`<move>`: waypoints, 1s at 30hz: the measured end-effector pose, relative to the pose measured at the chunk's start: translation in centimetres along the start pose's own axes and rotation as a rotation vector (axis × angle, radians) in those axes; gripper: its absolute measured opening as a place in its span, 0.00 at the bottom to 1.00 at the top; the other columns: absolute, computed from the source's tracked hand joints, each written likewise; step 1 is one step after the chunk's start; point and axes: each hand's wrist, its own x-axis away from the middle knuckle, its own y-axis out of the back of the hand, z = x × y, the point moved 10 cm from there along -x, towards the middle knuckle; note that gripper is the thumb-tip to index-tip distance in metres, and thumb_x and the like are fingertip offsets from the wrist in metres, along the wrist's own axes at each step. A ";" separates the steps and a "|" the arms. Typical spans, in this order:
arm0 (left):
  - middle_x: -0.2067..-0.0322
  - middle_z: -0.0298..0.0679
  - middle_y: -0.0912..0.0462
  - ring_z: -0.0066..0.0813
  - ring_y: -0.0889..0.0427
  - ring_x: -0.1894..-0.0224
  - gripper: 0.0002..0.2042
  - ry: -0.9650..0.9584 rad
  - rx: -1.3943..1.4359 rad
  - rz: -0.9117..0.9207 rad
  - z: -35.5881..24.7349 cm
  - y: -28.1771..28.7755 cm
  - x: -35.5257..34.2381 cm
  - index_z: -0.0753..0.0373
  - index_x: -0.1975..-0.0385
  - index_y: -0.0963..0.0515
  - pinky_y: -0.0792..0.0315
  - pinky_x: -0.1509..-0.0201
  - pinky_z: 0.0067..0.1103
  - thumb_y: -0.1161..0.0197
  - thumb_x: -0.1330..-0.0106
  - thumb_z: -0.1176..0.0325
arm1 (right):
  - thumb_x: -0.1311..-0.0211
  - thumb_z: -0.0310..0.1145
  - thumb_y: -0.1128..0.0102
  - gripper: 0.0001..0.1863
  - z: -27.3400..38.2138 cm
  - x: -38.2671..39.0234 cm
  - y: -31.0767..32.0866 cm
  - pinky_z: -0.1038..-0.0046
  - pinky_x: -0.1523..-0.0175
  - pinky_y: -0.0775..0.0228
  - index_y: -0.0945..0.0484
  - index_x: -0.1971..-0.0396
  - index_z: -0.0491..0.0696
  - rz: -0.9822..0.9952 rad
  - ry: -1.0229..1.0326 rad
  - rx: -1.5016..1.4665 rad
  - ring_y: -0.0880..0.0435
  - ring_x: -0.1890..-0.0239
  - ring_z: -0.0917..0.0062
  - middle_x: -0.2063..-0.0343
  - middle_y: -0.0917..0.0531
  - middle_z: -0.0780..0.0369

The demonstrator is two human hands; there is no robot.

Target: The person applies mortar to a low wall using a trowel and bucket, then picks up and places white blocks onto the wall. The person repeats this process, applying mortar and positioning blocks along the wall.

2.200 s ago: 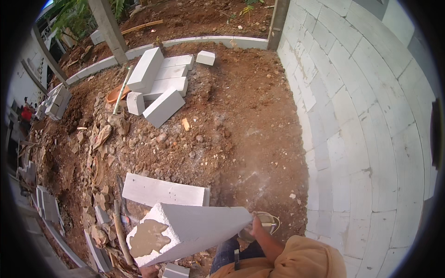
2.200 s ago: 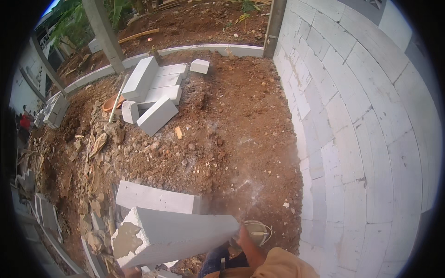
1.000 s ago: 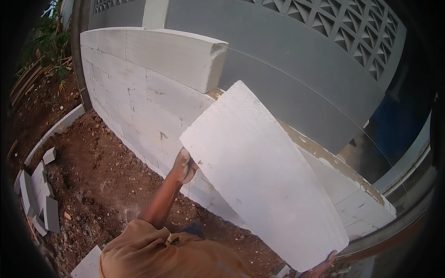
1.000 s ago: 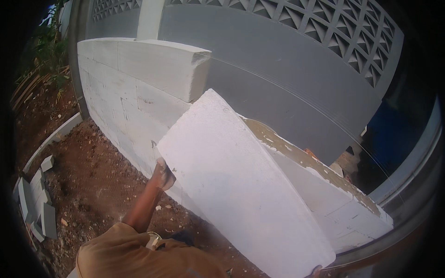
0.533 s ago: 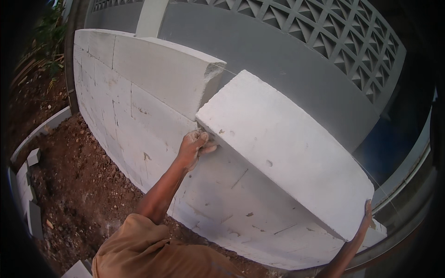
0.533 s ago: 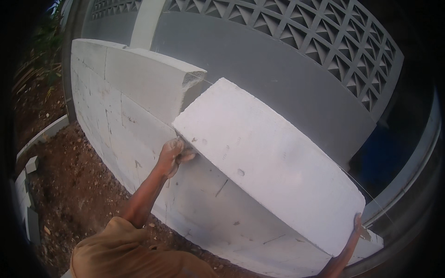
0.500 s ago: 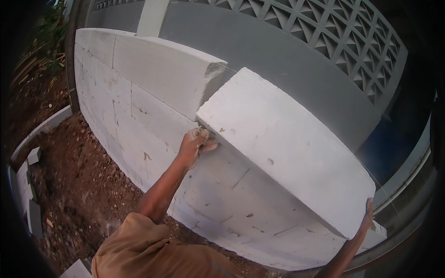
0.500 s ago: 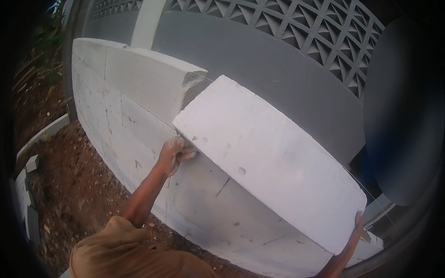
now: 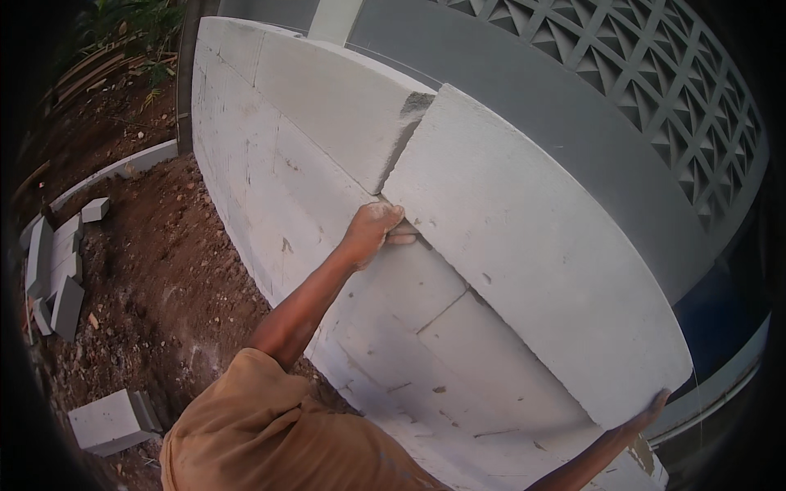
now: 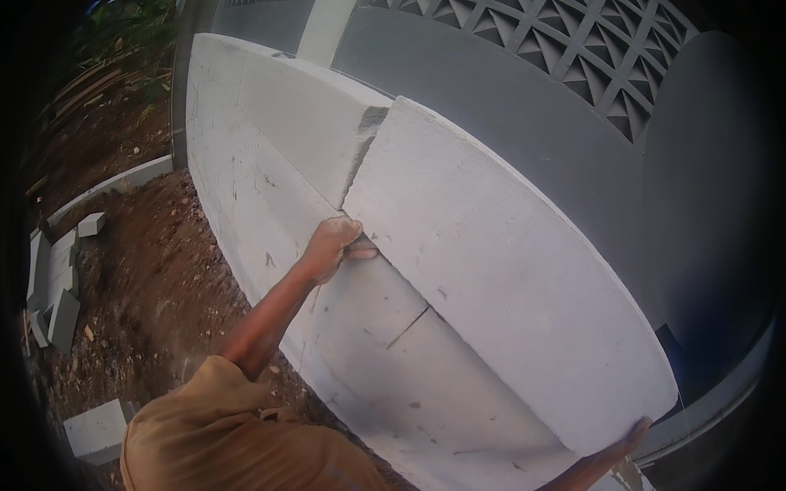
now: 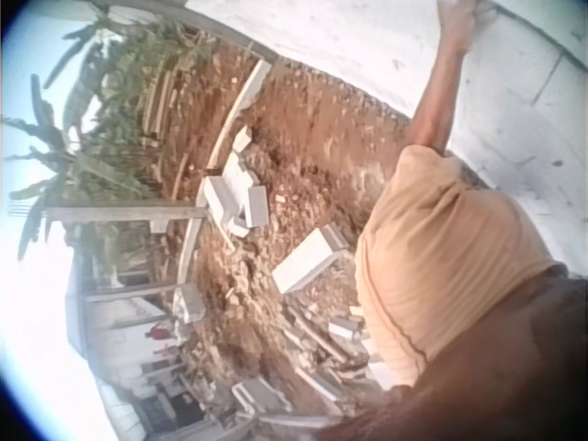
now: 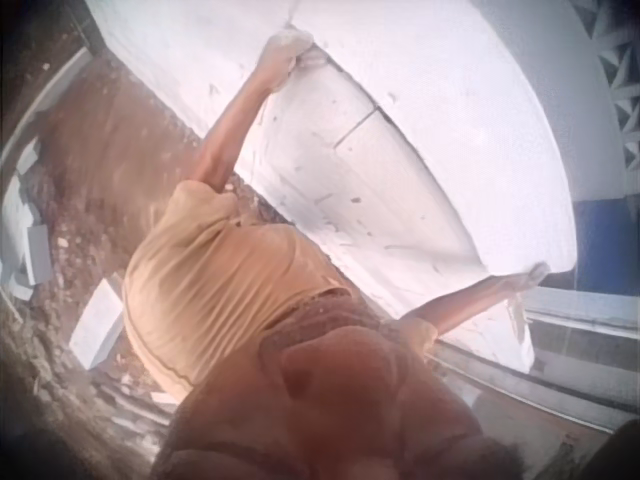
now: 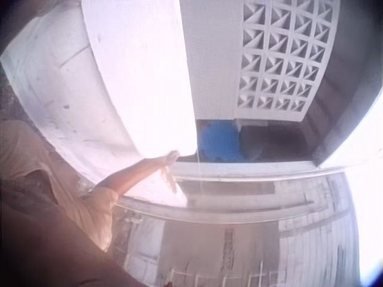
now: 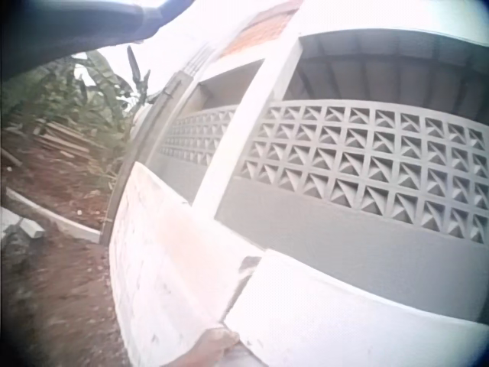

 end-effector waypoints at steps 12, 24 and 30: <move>0.85 0.38 0.23 0.25 0.23 0.85 0.17 0.150 -0.317 -0.072 0.6 2.4 -0.6 0.69 0.65 0.25 0.34 0.83 0.19 0.46 0.25 0.57 | 0.29 0.54 0.53 0.38 -3.8 -3.7 2.0 0.56 0.31 0.35 0.42 0.29 0.45 0.033 0.079 0.017 0.34 0.33 0.58 0.33 0.36 0.52; 0.88 0.36 0.24 0.25 0.24 0.86 0.17 0.199 -0.353 -0.179 0.2 2.5 -0.4 0.65 0.70 0.24 0.36 0.83 0.18 0.46 0.24 0.57 | 0.31 0.56 0.50 0.40 -4.8 -4.8 2.8 0.56 0.31 0.36 0.42 0.29 0.45 0.127 0.117 0.037 0.32 0.33 0.58 0.33 0.35 0.51; 0.86 0.34 0.23 0.22 0.23 0.85 0.18 0.171 -0.329 -0.209 0.8 3.3 -0.4 0.62 0.71 0.24 0.35 0.83 0.15 0.45 0.24 0.54 | 0.38 0.58 0.45 0.43 -5.8 -7.1 7.2 0.56 0.37 0.28 0.39 0.34 0.40 0.145 0.206 0.122 0.26 0.40 0.57 0.40 0.29 0.49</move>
